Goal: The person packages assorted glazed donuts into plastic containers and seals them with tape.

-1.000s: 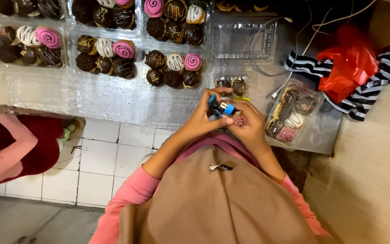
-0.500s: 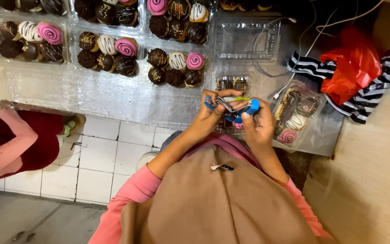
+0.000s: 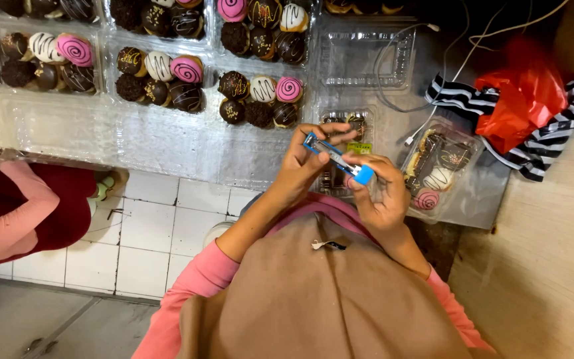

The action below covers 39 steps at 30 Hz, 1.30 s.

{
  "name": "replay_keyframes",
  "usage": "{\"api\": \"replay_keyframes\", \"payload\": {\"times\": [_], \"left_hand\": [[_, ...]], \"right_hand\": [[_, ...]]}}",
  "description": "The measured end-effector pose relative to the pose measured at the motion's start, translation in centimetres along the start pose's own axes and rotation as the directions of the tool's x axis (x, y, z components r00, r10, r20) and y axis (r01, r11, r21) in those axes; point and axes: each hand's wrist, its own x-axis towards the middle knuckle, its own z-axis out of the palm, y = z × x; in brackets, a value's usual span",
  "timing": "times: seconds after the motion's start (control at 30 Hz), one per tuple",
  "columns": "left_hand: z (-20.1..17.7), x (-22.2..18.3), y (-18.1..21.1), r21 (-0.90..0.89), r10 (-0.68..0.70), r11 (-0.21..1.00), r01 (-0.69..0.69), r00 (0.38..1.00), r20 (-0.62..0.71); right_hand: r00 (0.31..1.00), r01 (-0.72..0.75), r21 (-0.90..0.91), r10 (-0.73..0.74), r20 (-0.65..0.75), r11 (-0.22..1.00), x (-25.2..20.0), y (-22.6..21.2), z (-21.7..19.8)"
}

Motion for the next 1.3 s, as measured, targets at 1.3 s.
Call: {"api": "replay_keyframes", "payload": {"times": [1.3], "left_hand": [[-9.2,2.6,-10.0,0.825,-0.283,-0.423,-0.375,0.919,0.273]], "right_hand": [[0.75,-0.49,0.336,0.586,-0.307,0.804,-3.8,15.5,-14.8]]}}
